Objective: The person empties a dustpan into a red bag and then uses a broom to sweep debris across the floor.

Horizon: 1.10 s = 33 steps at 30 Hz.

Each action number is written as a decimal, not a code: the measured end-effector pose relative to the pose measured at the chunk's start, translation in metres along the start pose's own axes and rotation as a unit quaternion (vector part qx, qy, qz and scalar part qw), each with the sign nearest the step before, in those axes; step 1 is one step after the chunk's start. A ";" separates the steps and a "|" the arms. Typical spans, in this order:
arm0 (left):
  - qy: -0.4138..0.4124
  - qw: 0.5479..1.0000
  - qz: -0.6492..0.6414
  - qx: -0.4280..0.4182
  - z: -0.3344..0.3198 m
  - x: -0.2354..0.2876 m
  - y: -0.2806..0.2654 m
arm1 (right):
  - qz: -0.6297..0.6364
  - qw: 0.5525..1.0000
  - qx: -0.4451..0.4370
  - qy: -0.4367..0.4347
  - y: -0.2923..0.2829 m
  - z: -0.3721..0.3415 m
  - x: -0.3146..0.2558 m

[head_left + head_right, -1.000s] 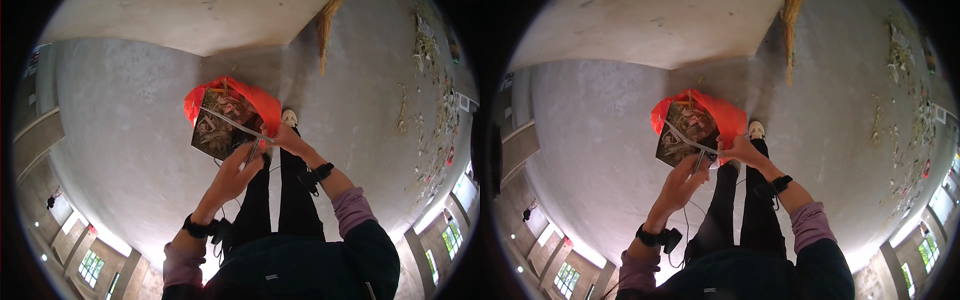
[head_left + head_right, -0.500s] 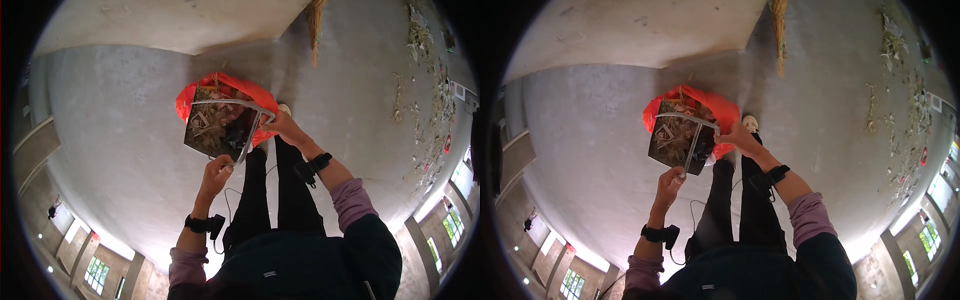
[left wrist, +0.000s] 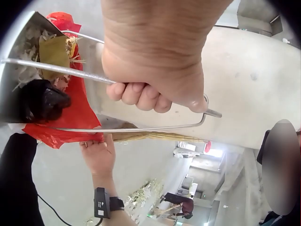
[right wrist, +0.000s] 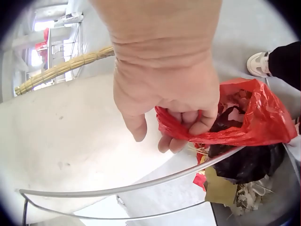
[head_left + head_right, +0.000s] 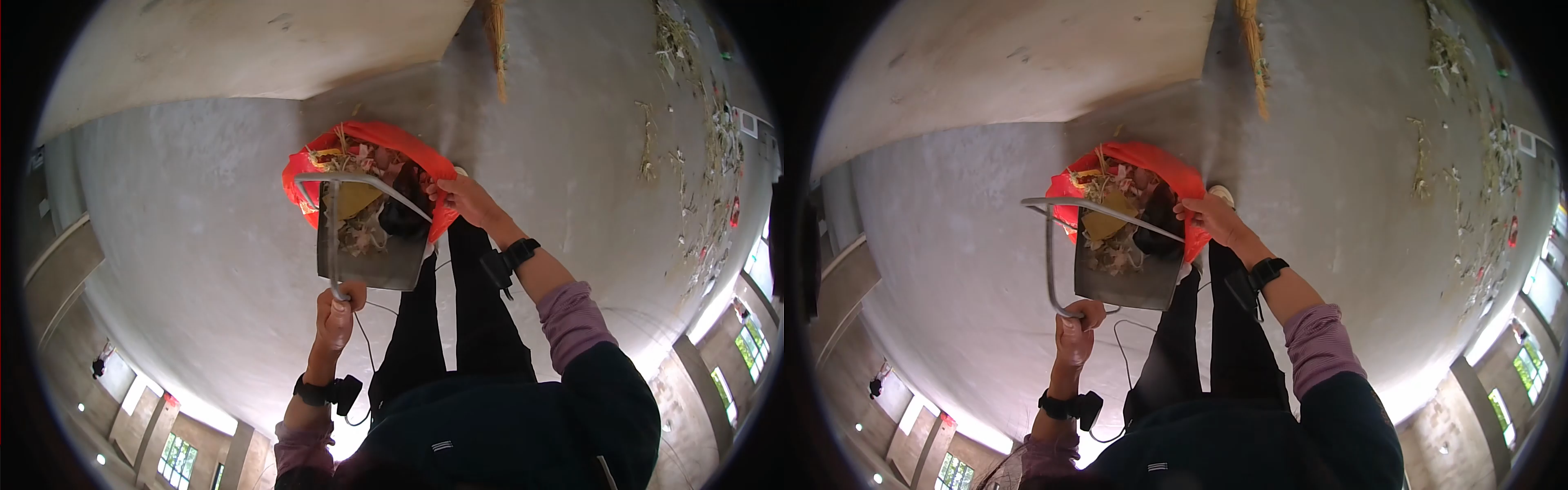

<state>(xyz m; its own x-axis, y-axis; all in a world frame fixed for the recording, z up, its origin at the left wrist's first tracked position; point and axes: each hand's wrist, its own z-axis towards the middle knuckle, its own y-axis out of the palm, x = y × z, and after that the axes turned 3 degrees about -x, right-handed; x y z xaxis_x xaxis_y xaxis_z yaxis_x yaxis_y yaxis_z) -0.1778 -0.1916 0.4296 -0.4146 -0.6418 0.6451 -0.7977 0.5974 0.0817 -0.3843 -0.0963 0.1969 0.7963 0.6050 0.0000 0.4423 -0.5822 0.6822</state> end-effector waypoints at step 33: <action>-0.048 0.994 -0.069 0.073 -0.009 0.053 0.009 | -0.050 0.990 0.111 0.063 -0.033 0.007 0.019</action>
<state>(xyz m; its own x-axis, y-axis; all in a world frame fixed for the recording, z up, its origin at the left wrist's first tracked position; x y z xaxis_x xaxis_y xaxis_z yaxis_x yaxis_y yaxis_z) -0.2033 -0.2161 0.4711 -0.3303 -0.7599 0.5599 -0.9022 0.4285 0.0492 -0.3808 -0.0693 0.1689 0.6916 0.7211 0.0418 0.6080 -0.6125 0.5052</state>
